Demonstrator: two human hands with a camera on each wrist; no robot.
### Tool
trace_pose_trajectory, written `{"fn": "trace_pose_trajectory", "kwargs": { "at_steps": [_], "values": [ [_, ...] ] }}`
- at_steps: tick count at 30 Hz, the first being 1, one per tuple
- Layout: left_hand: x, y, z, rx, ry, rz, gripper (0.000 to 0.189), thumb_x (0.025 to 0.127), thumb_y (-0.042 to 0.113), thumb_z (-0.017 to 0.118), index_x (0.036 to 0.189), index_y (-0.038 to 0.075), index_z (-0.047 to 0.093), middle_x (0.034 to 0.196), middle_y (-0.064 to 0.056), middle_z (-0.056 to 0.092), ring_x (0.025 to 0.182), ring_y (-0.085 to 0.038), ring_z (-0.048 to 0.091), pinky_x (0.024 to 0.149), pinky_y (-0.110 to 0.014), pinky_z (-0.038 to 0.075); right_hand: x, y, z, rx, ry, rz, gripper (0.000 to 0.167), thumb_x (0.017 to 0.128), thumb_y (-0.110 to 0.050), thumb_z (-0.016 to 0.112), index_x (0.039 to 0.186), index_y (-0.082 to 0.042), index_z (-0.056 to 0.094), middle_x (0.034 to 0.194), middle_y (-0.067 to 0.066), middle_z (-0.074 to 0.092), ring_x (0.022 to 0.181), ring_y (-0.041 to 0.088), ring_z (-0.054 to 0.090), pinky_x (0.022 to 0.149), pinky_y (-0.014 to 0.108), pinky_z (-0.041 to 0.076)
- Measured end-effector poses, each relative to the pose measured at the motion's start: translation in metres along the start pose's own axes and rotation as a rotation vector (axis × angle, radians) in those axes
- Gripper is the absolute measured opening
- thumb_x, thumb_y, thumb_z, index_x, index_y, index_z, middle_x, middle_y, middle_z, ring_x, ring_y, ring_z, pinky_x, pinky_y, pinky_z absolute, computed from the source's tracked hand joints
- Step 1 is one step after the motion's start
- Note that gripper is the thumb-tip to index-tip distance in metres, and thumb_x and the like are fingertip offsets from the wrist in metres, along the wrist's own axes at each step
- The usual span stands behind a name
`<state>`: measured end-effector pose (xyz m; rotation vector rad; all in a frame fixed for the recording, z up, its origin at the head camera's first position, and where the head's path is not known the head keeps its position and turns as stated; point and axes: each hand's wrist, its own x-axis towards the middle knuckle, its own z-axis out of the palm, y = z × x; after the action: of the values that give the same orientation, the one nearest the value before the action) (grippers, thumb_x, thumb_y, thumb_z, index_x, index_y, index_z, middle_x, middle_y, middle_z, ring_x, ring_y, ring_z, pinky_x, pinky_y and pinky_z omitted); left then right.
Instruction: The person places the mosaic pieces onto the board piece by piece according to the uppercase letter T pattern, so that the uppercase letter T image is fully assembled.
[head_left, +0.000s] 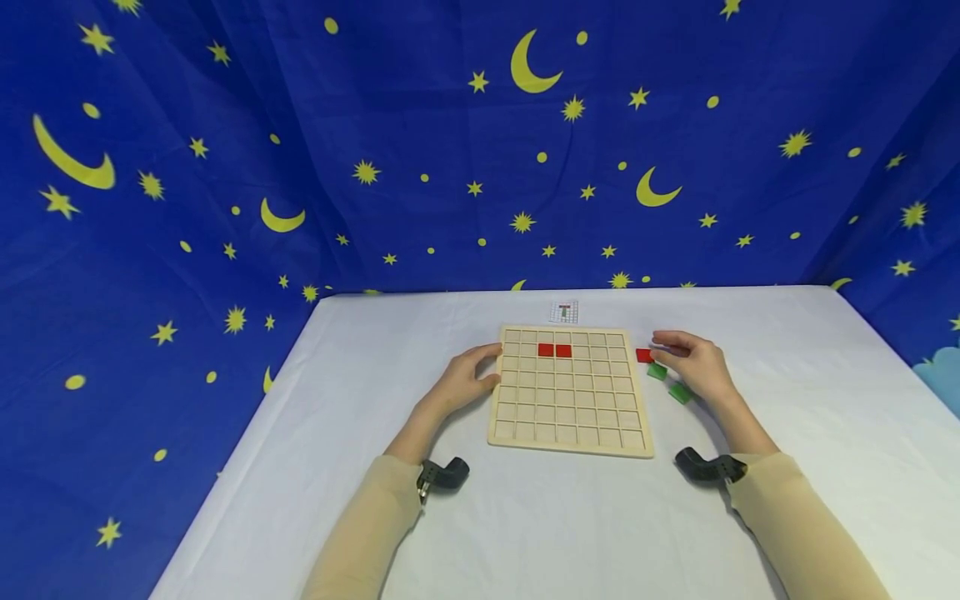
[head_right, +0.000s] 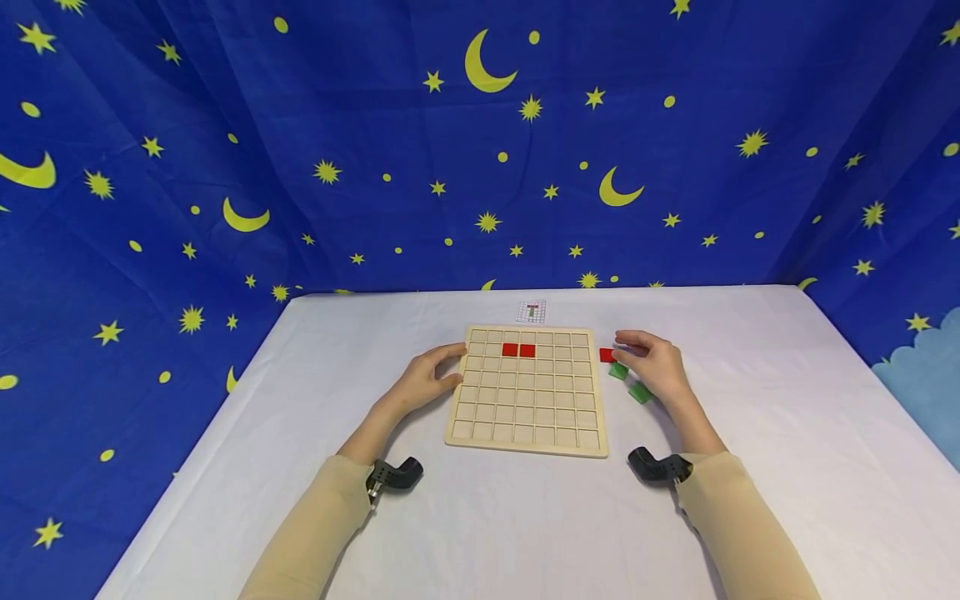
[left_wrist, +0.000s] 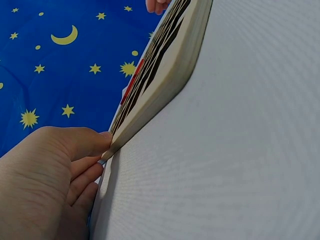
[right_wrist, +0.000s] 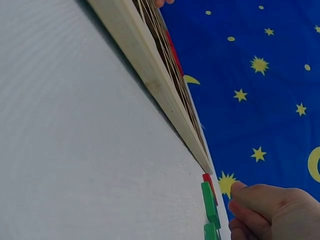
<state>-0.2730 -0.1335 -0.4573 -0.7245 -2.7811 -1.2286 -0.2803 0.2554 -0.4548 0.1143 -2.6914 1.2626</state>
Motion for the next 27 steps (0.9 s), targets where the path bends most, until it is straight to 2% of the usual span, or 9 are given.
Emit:
{"fn": "trace_pose_trajectory", "kwargs": {
  "at_steps": [7, 19, 27],
  "values": [
    [0.000, 0.000, 0.000, -0.002, 0.003, -0.004, 0.055, 0.087, 0.010, 0.067, 0.137, 0.001, 0.047, 0.135, -0.010, 0.052, 0.131, -0.025, 0.040, 0.111, -0.035, 0.028, 0.000, -0.002, 0.004, -0.047, -0.028, -0.024, 0.039, 0.089, -0.021, 0.067, 0.121, 0.001, 0.060, 0.119, 0.020, 0.061, 0.111, 0.038, 0.055, 0.095, 0.052, 0.043],
    [0.000, 0.000, 0.000, -0.003, -0.005, 0.001, 0.054, 0.087, 0.010, 0.067, 0.137, 0.001, 0.047, 0.136, -0.011, 0.051, 0.130, -0.025, 0.040, 0.111, -0.034, 0.028, -0.001, -0.001, 0.009, -0.119, -0.022, -0.050, 0.036, 0.088, -0.012, 0.067, 0.119, 0.002, 0.061, 0.117, 0.021, 0.061, 0.110, 0.039, 0.055, 0.094, 0.053, 0.043],
    [0.000, 0.000, 0.000, -0.010, 0.002, 0.006, 0.054, 0.087, 0.009, 0.067, 0.136, 0.001, 0.047, 0.135, -0.012, 0.051, 0.130, -0.026, 0.041, 0.110, -0.036, 0.029, 0.001, -0.001, 0.012, -0.167, -0.023, -0.042, 0.037, 0.088, -0.014, 0.067, 0.121, 0.002, 0.060, 0.117, 0.023, 0.061, 0.110, 0.041, 0.054, 0.094, 0.055, 0.042]
  ]
}}
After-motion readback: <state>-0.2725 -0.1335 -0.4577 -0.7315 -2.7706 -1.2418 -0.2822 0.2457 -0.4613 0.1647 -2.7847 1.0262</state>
